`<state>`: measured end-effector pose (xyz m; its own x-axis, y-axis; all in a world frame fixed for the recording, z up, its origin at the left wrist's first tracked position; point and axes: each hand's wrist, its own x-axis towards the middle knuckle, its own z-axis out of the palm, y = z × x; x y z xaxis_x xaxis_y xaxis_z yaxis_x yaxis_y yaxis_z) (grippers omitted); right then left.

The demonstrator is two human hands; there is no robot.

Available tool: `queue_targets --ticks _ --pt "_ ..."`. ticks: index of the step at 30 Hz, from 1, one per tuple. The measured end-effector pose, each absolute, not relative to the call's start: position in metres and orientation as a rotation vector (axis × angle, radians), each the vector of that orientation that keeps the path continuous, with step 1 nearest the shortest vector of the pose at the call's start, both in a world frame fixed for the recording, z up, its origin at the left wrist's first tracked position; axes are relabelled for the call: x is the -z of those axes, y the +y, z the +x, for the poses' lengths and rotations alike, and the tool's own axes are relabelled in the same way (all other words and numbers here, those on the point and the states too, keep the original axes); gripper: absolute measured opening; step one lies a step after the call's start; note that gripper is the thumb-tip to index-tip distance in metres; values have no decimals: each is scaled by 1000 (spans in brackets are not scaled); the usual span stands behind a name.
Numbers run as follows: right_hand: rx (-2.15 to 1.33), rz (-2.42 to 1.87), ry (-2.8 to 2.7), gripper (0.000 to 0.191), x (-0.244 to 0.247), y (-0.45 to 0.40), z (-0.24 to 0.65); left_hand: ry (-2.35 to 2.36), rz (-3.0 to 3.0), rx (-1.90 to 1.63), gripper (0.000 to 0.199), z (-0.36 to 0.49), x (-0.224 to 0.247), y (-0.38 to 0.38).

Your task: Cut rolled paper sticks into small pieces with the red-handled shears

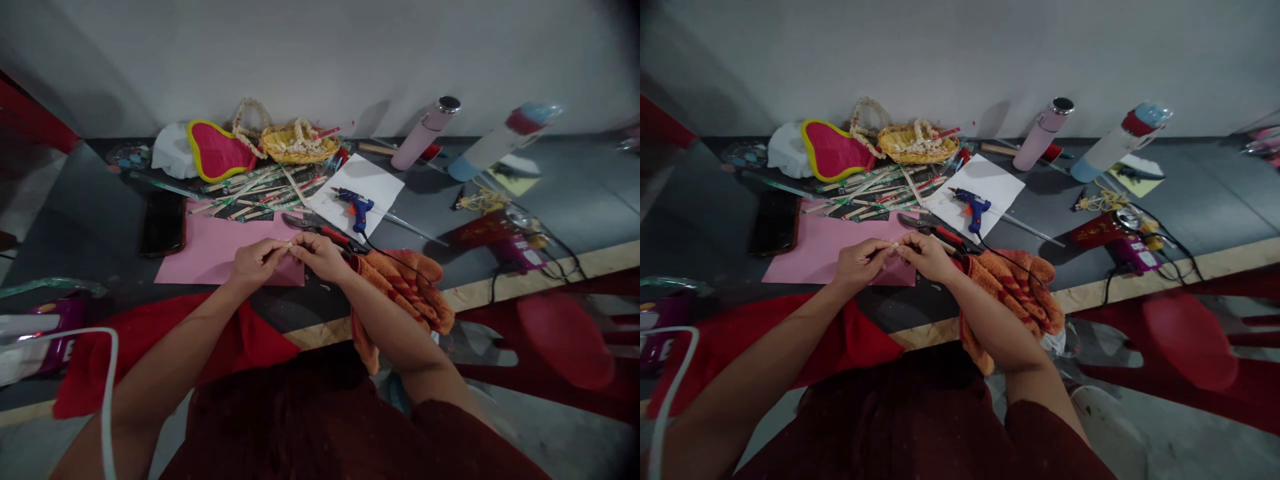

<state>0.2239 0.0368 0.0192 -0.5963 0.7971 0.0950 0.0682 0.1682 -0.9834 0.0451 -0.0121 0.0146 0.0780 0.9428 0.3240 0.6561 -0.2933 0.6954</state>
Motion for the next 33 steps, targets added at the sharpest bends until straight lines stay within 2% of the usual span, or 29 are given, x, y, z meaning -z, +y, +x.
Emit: queue_targets --ticks 28,33 --pt "-1428 -845 -1852 28 -18 35 222 1535 2091 -1110 23 44 -17 -11" --pt "-1302 -853 -1943 24 -19 35 224 1581 2084 -1073 23 45 -16 -11"
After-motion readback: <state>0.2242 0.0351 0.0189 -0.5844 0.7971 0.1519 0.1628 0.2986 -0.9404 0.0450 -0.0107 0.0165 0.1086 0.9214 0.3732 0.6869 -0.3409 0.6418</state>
